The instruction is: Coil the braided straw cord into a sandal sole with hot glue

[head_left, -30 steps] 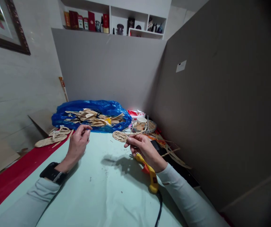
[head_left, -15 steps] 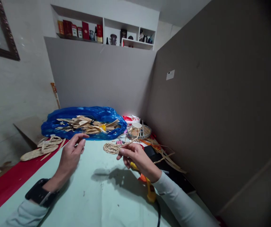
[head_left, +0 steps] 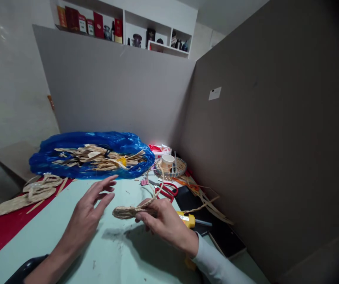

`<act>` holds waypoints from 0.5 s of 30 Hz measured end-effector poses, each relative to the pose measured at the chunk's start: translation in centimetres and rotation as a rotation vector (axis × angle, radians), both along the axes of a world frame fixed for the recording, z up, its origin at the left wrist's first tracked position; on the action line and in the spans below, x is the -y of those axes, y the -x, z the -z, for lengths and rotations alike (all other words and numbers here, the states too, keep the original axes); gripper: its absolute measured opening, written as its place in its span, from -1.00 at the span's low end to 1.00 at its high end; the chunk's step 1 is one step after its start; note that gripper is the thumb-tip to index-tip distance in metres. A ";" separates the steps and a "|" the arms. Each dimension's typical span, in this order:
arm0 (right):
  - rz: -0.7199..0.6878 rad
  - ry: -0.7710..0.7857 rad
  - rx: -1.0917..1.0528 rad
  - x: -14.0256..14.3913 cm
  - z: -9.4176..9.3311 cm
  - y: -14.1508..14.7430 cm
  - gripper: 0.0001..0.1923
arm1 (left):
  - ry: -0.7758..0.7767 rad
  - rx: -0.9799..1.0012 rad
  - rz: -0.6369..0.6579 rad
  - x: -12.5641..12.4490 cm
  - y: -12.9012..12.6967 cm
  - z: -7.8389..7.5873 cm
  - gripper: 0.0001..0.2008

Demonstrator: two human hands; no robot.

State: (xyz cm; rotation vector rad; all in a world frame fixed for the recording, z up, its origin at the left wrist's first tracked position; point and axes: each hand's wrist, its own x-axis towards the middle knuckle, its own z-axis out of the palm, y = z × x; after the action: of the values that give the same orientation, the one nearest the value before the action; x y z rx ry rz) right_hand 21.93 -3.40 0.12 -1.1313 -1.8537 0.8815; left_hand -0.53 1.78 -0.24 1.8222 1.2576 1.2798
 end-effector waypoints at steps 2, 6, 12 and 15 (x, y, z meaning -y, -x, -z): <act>0.011 -0.021 0.045 0.3 -0.2 0.1 -0.85 | 0.031 -0.028 0.113 0.4 -0.3 0.2 -0.51; 0.048 -0.041 0.111 0.9 -0.4 0.5 -0.86 | 0.106 -0.118 0.308 0.8 -0.9 1.2 -0.68; 0.149 -0.004 0.163 1.2 -0.5 1.1 -0.84 | 0.213 -0.082 0.309 -0.8 -0.9 3.2 -0.72; 0.116 0.022 0.144 1.3 -1.6 0.4 -0.81 | 0.381 -0.025 0.314 -0.9 -0.7 3.8 -0.65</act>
State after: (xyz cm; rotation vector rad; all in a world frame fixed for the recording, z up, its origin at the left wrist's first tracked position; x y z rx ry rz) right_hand 21.58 -4.65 1.69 -1.3327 -1.8758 0.7739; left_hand 0.13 2.65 -4.01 1.6768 1.0865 0.7884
